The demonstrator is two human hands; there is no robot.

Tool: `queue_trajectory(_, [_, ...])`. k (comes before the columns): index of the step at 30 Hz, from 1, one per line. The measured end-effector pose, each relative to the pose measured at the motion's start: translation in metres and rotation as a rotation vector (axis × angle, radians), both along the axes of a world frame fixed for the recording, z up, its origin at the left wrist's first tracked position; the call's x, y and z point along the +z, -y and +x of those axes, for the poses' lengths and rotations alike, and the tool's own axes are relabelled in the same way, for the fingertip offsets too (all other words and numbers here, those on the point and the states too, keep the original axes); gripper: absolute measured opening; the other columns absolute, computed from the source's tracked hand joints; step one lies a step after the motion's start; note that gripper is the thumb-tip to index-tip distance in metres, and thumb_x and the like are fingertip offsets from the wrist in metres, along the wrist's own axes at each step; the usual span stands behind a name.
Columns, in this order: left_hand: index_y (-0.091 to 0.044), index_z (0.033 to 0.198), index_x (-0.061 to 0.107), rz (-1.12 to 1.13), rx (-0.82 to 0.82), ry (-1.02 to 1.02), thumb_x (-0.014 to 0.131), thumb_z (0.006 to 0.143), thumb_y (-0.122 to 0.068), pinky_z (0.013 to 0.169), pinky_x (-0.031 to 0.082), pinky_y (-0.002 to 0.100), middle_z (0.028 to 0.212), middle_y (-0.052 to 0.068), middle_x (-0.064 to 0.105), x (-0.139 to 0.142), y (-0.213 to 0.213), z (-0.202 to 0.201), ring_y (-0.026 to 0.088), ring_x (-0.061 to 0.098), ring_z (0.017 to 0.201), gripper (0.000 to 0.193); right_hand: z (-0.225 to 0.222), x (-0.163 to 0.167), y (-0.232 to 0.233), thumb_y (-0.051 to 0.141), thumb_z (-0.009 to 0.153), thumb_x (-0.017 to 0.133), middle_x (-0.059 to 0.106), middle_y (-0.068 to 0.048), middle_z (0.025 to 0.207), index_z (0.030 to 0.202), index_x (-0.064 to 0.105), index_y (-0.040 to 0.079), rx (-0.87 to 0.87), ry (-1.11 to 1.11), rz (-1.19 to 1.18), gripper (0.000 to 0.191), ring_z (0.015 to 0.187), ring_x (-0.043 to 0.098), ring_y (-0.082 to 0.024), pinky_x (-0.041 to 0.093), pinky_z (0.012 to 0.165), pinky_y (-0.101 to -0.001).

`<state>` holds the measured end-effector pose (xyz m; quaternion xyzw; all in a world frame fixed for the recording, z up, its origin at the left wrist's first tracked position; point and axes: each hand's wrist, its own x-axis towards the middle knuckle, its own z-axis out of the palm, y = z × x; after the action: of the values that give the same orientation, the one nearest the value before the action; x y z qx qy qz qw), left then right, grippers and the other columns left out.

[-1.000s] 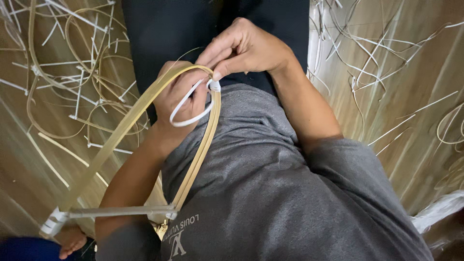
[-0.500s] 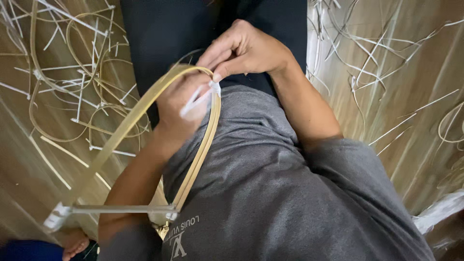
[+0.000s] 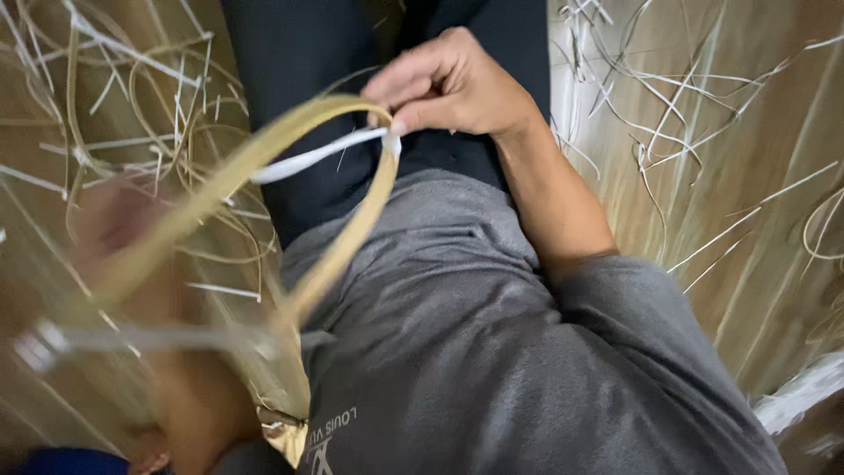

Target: The person sits on the floor and assembles a bamboo frame by wrapping white plastic ties around the joints. They repeatedly bend the bamboo, thread the ties, tighten them, and trim the excess with scissors. The process is repeated for multiple joints on the same frame.

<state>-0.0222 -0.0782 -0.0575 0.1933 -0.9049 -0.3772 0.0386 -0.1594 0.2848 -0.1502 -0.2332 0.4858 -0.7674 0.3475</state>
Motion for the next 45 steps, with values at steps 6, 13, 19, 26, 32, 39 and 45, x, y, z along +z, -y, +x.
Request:
queue_trajectory(6, [-0.003,0.106,0.065,-0.415,-0.289,0.368,0.075,0.091,-0.009,0.076,0.052,0.037,0.102,0.012,0.067,0.025,-0.002,0.050,0.026,0.064,0.087,0.019,-0.002,0.000,-0.002,-0.005,0.102,0.077,0.076,-0.016,0.120,0.139,0.062,-0.007,-0.242,0.008,0.087,0.039,0.104,0.075,-0.016,0.062,0.096,-0.0290])
queue_trajectory(13, [-0.006,0.102,0.059,-0.038,-0.623,-0.169,0.077,0.092,-0.012,0.081,0.051,0.043,0.097,0.013,0.061,-0.019,-0.145,-0.026,0.033,0.062,0.092,0.022,-0.002,0.002,0.007,-0.005,0.102,0.076,0.077,-0.014,0.117,0.139,0.062,-0.005,-0.234,-0.005,0.113,0.040,0.104,0.074,-0.014,0.063,0.095,-0.0282])
queue_trajectory(19, [-0.006,0.100,0.059,-0.029,-0.468,-0.094,0.077,0.096,-0.010,0.076,0.050,0.044,0.091,0.010,0.061,-0.023,-0.170,-0.069,0.031,0.062,0.085,0.018,-0.009,-0.002,0.006,-0.004,0.098,0.079,0.076,-0.014,0.118,0.135,0.063,-0.006,-0.200,-0.038,0.103,0.040,0.112,0.075,-0.017,0.064,0.101,-0.0306])
queue_trajectory(26, [-0.004,0.091,0.064,0.166,-0.386,0.033,0.074,0.095,-0.007,0.066,0.050,0.040,0.083,0.009,0.063,-0.042,-0.163,-0.056,0.025,0.063,0.070,0.011,-0.006,-0.009,0.009,-0.002,0.099,0.080,0.076,-0.015,0.118,0.133,0.065,-0.006,-0.206,-0.149,0.136,0.038,0.114,0.075,-0.019,0.063,0.102,-0.0313])
queue_trajectory(32, [-0.003,0.090,0.063,0.340,-0.427,0.069,0.068,0.094,-0.004,0.065,0.053,0.037,0.084,0.008,0.064,-0.048,-0.154,-0.059,0.021,0.066,0.070,0.006,-0.003,-0.009,0.010,-0.003,0.101,0.079,0.076,-0.016,0.120,0.141,0.060,-0.005,-0.184,-0.093,0.089,0.044,0.109,0.075,-0.017,0.063,0.098,-0.0290])
queue_trajectory(39, [-0.006,0.085,0.060,0.210,-1.013,0.018,0.075,0.081,-0.008,0.063,0.049,0.040,0.082,0.008,0.061,0.016,-0.126,-0.029,0.026,0.062,0.073,0.015,0.001,-0.006,0.015,-0.007,0.097,0.079,0.077,-0.017,0.112,0.149,0.051,-0.005,-0.103,0.081,0.105,0.059,0.101,0.075,-0.016,0.064,0.095,-0.0303])
queue_trajectory(45, [0.001,0.100,0.059,-0.039,-0.750,-0.088,0.078,0.068,-0.033,0.067,0.051,0.041,0.093,0.015,0.061,0.020,-0.130,-0.037,0.033,0.061,0.080,0.050,0.001,-0.016,0.018,-0.009,0.099,0.076,0.076,-0.016,0.117,0.147,0.054,-0.007,-0.165,0.130,0.177,0.053,0.107,0.074,-0.015,0.062,0.099,-0.0302])
